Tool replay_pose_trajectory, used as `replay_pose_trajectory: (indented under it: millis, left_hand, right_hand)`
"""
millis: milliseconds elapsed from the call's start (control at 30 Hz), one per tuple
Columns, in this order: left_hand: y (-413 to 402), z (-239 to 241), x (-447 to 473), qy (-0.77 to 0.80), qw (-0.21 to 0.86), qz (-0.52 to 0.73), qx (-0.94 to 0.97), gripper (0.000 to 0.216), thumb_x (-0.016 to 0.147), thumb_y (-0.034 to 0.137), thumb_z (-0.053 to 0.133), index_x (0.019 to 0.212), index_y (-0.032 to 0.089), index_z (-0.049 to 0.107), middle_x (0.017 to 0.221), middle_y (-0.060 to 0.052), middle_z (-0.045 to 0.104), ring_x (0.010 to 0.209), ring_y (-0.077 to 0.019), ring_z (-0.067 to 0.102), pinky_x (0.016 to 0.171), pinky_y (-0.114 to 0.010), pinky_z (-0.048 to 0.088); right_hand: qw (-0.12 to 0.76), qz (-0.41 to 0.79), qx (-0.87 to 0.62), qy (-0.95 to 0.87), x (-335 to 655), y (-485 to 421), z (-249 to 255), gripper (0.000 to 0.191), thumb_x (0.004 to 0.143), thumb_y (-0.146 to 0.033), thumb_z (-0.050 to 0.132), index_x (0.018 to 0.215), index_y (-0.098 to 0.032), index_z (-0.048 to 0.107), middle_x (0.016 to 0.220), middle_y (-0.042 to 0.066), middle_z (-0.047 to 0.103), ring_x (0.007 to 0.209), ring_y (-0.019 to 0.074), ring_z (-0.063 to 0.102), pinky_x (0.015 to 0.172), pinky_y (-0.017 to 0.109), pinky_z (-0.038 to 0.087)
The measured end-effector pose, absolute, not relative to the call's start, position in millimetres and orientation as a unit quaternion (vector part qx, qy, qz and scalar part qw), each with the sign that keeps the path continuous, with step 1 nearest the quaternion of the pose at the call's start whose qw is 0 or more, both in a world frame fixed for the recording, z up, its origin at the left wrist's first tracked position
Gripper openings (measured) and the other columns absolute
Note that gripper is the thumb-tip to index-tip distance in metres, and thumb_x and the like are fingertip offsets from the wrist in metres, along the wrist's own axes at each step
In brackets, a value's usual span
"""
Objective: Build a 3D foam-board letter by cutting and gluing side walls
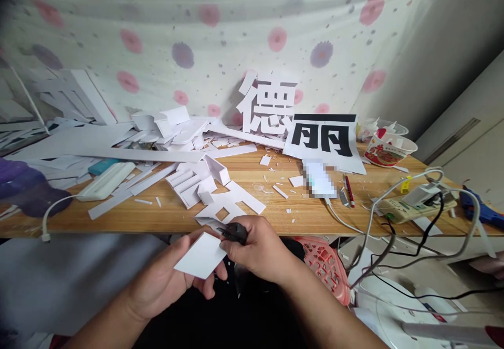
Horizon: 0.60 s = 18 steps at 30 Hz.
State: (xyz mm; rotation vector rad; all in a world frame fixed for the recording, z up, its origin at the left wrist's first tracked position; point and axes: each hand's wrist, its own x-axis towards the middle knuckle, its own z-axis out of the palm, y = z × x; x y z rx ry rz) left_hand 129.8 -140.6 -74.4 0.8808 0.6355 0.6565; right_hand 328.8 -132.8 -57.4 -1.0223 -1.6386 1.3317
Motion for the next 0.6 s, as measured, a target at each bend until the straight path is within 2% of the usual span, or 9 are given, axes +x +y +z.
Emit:
replay_pose_trajectory:
  millis: [67,200,333,433,500,600]
  left_hand:
    - [-140,-77,132,0.293,0.775,0.327,0.455,0.052,0.084,0.060,0.055,0.111,0.016,0.062,0.081,-0.008,0.065,0.064,-0.0151,0.061,0.065,-0.027,0.051]
    - [-140,-84,133,0.310,0.682,0.423,0.509,0.057,0.072,0.056,0.072,0.116,0.021,0.063,0.088,-0.004,0.059,0.078,-0.0132,0.055,0.078,-0.024,0.049]
    - [-140,-84,135,0.322,0.653,0.452,0.516,0.053,0.068,0.046,0.080,0.114,0.027,0.062,0.090,-0.001,0.060,0.085,-0.0142,0.057,0.086,-0.024,0.048]
    - [-142,-82,136,0.324,0.661,0.441,0.514,0.057,0.068,0.042,0.080,0.119,0.028,0.058,0.095,-0.002,0.063,0.091,-0.0181,0.061,0.087,-0.027,0.049]
    - [-142,-81,137,0.327,0.659,0.439,0.516,0.058,0.068,0.042,0.080,0.119,0.027,0.057,0.103,-0.005,0.065,0.097,-0.0209,0.062,0.088,-0.029,0.050]
    - [-143,-78,137,0.329,0.647,0.441,0.528,0.056,0.067,0.042,0.080,0.117,0.027,0.059,0.104,-0.005,0.065,0.100,-0.0224,0.063,0.087,-0.027,0.050]
  right_hand:
    - [0.395,0.462,-0.419,-0.675,330,-133,-57,0.015,0.083,-0.030,0.060,0.076,-0.017,0.060,0.066,-0.002,0.055,0.061,0.0121,0.049,0.059,0.025,0.040]
    - [0.390,0.284,-0.484,-0.731,336,-141,-62,0.017,0.091,-0.033,0.053,0.098,-0.019,0.060,0.085,0.004,0.064,0.077,0.0170,0.059,0.070,0.028,0.044]
    - [0.311,0.118,-0.530,-0.780,341,-154,-66,0.011,0.090,-0.024,0.048,0.092,-0.019,0.059,0.078,0.003,0.063,0.063,0.0156,0.058,0.056,0.026,0.040]
    - [0.276,0.029,-0.522,-0.806,342,-160,-65,0.012,0.087,-0.021,0.047,0.088,-0.020,0.058,0.074,0.002,0.062,0.058,0.0169,0.058,0.053,0.027,0.036]
    - [0.266,0.001,-0.512,-0.817,341,-161,-64,0.012,0.086,-0.021,0.047,0.087,-0.020,0.058,0.073,0.002,0.062,0.057,0.0175,0.058,0.053,0.027,0.036]
    - [0.263,-0.005,-0.498,-0.827,341,-161,-62,0.012,0.086,-0.022,0.046,0.086,-0.019,0.058,0.073,0.002,0.062,0.058,0.0169,0.058,0.053,0.027,0.035]
